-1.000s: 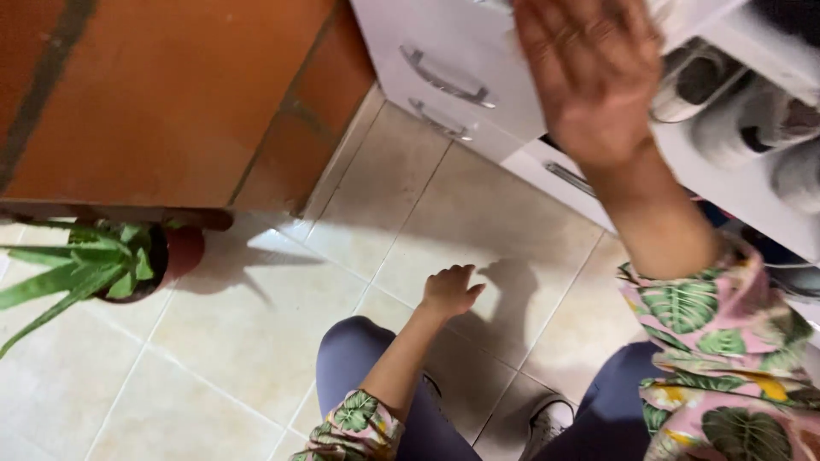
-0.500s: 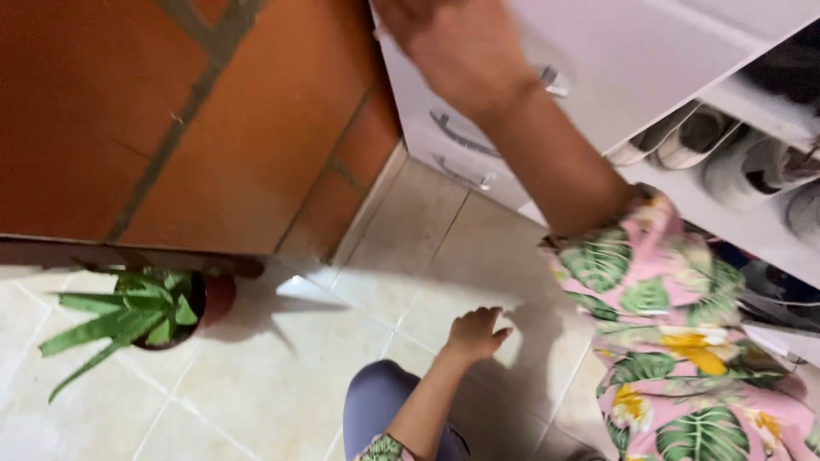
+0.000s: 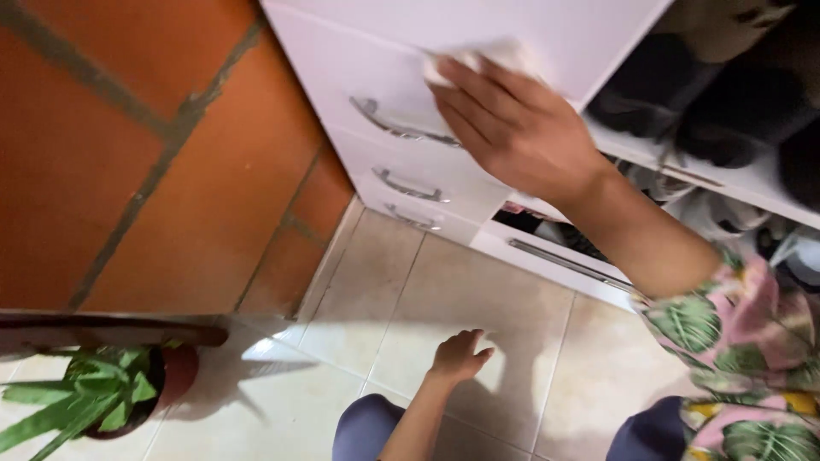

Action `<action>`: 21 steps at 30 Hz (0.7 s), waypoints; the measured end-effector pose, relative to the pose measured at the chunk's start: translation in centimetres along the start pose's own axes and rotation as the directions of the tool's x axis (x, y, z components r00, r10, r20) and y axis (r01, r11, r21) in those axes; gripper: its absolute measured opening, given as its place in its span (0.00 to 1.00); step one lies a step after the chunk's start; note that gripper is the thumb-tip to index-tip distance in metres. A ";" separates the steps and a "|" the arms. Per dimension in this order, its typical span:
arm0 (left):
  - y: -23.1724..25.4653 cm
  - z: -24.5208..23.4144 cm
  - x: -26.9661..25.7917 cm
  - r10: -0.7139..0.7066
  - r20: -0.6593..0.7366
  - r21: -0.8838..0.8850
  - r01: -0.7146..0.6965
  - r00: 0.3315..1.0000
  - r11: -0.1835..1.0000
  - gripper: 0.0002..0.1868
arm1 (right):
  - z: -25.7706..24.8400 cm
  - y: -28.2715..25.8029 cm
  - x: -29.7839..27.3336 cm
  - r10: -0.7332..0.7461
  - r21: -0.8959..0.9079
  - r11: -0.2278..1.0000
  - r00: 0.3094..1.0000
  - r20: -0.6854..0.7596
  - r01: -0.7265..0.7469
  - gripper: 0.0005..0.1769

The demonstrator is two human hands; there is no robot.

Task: Cleaning a shoe rack and organizing shoes using a cloth.

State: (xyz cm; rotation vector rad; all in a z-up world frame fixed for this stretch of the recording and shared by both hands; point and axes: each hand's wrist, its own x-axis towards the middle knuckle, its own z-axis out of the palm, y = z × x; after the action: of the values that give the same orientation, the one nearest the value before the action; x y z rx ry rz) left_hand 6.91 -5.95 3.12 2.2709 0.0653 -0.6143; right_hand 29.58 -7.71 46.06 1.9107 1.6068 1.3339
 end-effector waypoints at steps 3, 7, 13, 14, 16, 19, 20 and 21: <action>-0.4 0.1 0.4 -0.013 0.007 -0.002 0.013 1.000 1.000 0.32 | -1.4 -0.1 -4.7 0.013 0.015 1.000 0.998 0.061 -0.014 0.20; -0.8 0.7 1.4 -0.039 -0.009 -0.013 0.039 0.999 0.999 0.33 | -0.4 -1.5 -8.7 0.048 0.125 0.990 0.994 0.096 -0.060 0.22; -2.6 3.3 2.4 0.025 -0.052 -0.042 -0.027 0.998 0.999 0.33 | -1.9 0.4 -8.1 -0.136 0.190 0.975 0.986 0.093 0.116 0.25; -1.9 2.7 1.9 0.024 -0.046 -0.043 -0.026 0.999 0.999 0.33 | -3.0 1.9 -7.0 -0.134 0.193 0.975 0.986 0.097 0.114 0.25; -0.7 1.1 1.4 -0.090 0.063 0.004 0.090 0.994 0.996 0.33 | -4.9 5.1 -4.7 -0.126 -0.245 0.964 0.988 -0.093 0.100 0.26; 0.3 1.2 2.2 -0.096 0.056 0.021 0.095 0.994 0.995 0.33 | -4.9 7.5 -2.6 0.123 -0.005 0.992 0.953 -0.278 -0.129 0.26; 0.7 1.3 2.2 -0.098 0.062 0.023 0.097 0.993 0.995 0.33 | -4.5 7.3 -2.1 0.128 -0.001 0.991 0.953 -0.274 -0.133 0.26; 1.1 1.4 2.3 -0.075 0.055 -0.001 0.075 0.996 0.997 0.33 | -4.1 7.1 -1.7 0.337 0.039 0.941 0.940 -0.041 -0.336 0.24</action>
State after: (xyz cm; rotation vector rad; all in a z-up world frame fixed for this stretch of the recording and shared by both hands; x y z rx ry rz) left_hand 8.66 -8.02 2.04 2.2557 0.1247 -0.7145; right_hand 30.73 -12.77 52.59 2.2670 1.3692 1.4992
